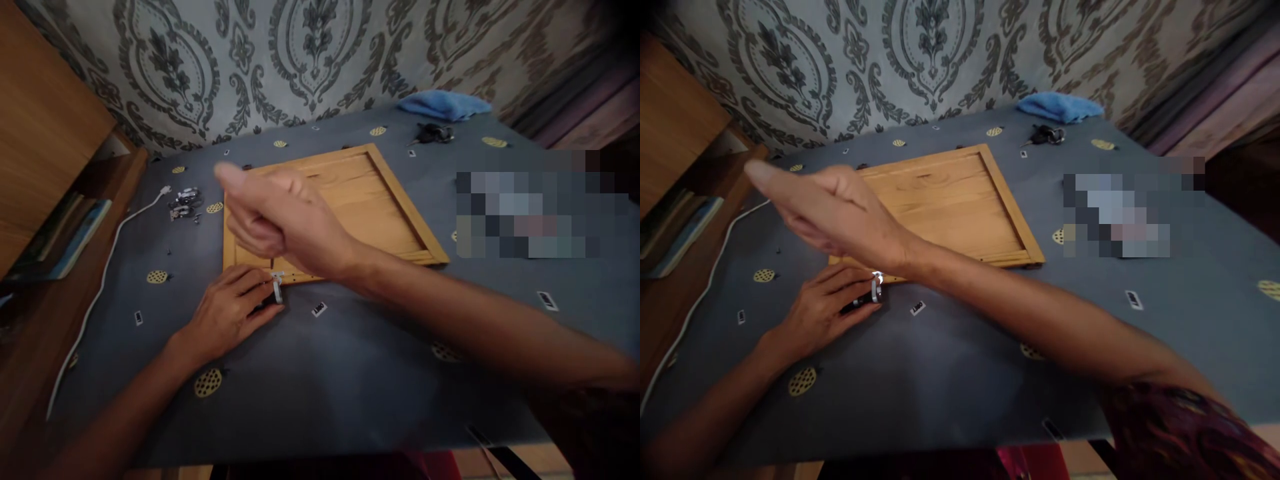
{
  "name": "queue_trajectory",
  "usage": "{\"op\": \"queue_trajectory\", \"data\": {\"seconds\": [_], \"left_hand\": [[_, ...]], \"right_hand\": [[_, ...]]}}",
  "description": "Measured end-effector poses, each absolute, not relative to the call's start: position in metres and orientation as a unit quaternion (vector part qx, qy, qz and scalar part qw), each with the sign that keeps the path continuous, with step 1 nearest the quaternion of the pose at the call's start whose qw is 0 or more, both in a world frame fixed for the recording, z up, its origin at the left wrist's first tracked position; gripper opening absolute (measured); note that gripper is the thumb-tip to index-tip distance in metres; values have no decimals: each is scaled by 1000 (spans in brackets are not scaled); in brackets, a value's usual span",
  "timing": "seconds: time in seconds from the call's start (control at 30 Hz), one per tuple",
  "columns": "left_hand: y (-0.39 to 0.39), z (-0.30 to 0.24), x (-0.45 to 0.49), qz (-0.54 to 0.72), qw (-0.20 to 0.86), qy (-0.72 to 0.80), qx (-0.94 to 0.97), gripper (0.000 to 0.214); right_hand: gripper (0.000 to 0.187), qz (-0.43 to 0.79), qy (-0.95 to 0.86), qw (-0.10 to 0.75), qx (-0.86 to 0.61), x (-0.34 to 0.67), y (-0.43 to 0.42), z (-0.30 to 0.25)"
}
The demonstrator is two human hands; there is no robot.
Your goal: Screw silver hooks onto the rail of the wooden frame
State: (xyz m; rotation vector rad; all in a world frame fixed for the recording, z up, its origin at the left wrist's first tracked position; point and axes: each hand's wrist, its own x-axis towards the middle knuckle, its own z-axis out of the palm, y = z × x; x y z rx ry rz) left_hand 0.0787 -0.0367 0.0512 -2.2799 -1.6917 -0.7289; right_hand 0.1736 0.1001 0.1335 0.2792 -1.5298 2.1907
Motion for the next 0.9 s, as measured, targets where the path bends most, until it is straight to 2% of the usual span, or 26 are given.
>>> {"op": "queue_trajectory", "data": {"seconds": [0.17,0.33,0.67,0.9], "left_hand": [[-37,51,78,-249,87,-572,-777,16],[-37,50,78,-245,88,-581,-771,16],[-37,50,78,-242,101,-578,-773,18],[-36,50,78,-248,111,-572,-774,19]], "right_hand": [[69,788,-572,224,43,182,104,139],[70,794,-551,237,99,177,102,121],[69,811,-529,230,100,172,102,114],[71,795,-569,196,83,174,100,114]]}}
